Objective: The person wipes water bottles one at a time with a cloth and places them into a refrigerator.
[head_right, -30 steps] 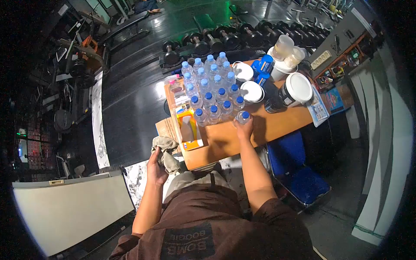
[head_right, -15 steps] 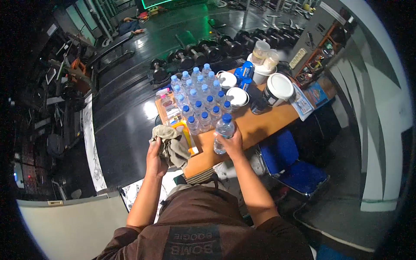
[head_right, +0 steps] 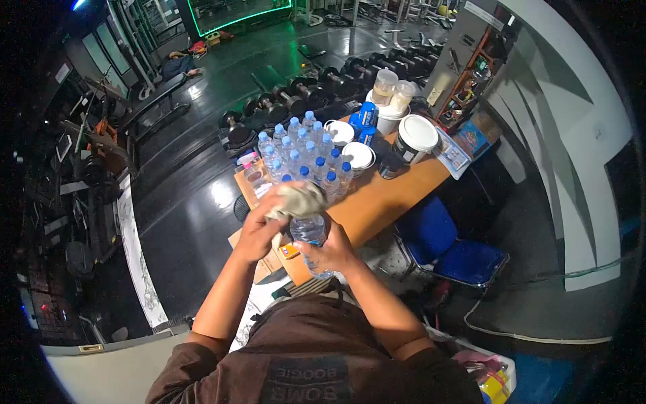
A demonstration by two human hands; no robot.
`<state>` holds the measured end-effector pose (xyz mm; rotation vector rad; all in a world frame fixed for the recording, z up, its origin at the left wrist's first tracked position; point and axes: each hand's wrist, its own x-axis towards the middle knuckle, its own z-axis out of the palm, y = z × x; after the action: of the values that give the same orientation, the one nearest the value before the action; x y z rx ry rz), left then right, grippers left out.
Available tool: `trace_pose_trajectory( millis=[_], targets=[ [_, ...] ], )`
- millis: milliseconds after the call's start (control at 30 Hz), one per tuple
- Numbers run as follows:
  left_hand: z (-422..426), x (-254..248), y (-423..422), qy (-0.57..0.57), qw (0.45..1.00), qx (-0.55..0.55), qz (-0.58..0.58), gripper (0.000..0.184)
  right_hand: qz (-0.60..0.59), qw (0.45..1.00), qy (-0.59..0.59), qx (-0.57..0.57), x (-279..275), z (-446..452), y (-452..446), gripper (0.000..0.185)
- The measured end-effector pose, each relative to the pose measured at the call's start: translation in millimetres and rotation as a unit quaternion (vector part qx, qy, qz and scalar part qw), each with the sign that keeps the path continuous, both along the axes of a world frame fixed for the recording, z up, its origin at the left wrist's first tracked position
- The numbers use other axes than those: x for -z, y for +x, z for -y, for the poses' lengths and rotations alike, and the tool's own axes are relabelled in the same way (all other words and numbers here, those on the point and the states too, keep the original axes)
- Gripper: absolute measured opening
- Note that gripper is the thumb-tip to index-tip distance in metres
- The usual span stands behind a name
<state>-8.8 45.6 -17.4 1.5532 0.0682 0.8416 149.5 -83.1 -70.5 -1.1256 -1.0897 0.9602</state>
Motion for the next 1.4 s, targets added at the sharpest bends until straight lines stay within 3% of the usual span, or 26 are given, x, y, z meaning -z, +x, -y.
trace_pose_trajectory(
  millis=[67,167,233,300,367,433,533,667,733,833,900,1000,1100,1167,1233,1300,1400],
  targets=[
    [-6,-5,-5,0.066,0.997,0.026,-0.022,0.048,-0.018,1.000,0.010,-0.006,8,-3,-4,0.069],
    [0,-13,-13,0.151,0.982,-0.068,-0.092,0.057,0.002,1.000,-0.006,0.000,15,-6,-7,0.070],
    [5,-30,-16,0.122,0.965,-0.137,-0.188,0.054,0.163,0.984,-0.032,0.060,-4,-9,-14,0.071],
    [16,-32,-13,0.129,0.953,-0.173,-0.213,0.052,0.208,0.975,-0.019,0.078,-13,-12,-22,0.072],
    [26,-27,-11,0.242,0.906,-0.284,-0.201,0.053,0.255,0.957,-0.073,0.115,-31,-14,-31,0.070],
    [26,-24,-13,0.232,0.913,-0.281,-0.183,0.052,0.227,0.966,-0.065,0.108,-28,-15,-31,0.070],
    [11,-24,-24,0.153,0.966,-0.166,-0.127,0.055,0.116,0.993,-0.006,0.022,-10,-20,-22,0.063],
    [-6,-7,-34,0.046,0.985,-0.141,-0.084,0.040,-0.007,0.998,-0.042,-0.048,-18,-12,-26,0.059],
    [-15,-17,-39,0.060,0.990,-0.053,-0.120,0.035,0.019,0.996,-0.049,-0.067,-15,-12,-23,0.060],
    [-11,-36,-44,0.130,0.980,-0.034,-0.146,0.035,0.036,0.995,-0.049,-0.076,-13,-13,-25,0.062],
    [-7,-38,-44,0.131,0.980,-0.041,-0.145,0.032,0.027,0.997,-0.041,-0.067,-11,-14,-26,0.062],
    [-3,-30,-40,0.240,0.963,-0.091,-0.077,0.022,0.011,0.997,-0.019,-0.068,-6,-15,-26,0.061],
    [1,-21,-36,0.251,0.955,-0.149,-0.046,0.015,-0.045,0.994,-0.046,-0.087,-9,-14,-27,0.063],
    [8,-10,-32,0.219,0.959,-0.176,-0.032,0.012,-0.048,0.994,-0.054,-0.085,-13,-15,-29,0.064],
    [11,-3,-31,0.096,0.976,-0.193,-0.020,0.010,-0.051,0.993,-0.061,-0.084,-16,-17,-30,0.065],
    [13,1,-29,0.098,0.975,-0.200,-0.011,0.015,-0.051,0.993,-0.058,-0.087,-16,-17,-31,0.066],
    [16,11,-21,-0.031,0.960,-0.275,0.036,0.022,-0.047,0.993,-0.035,-0.102,-20,-19,-32,0.064]
  ],
)
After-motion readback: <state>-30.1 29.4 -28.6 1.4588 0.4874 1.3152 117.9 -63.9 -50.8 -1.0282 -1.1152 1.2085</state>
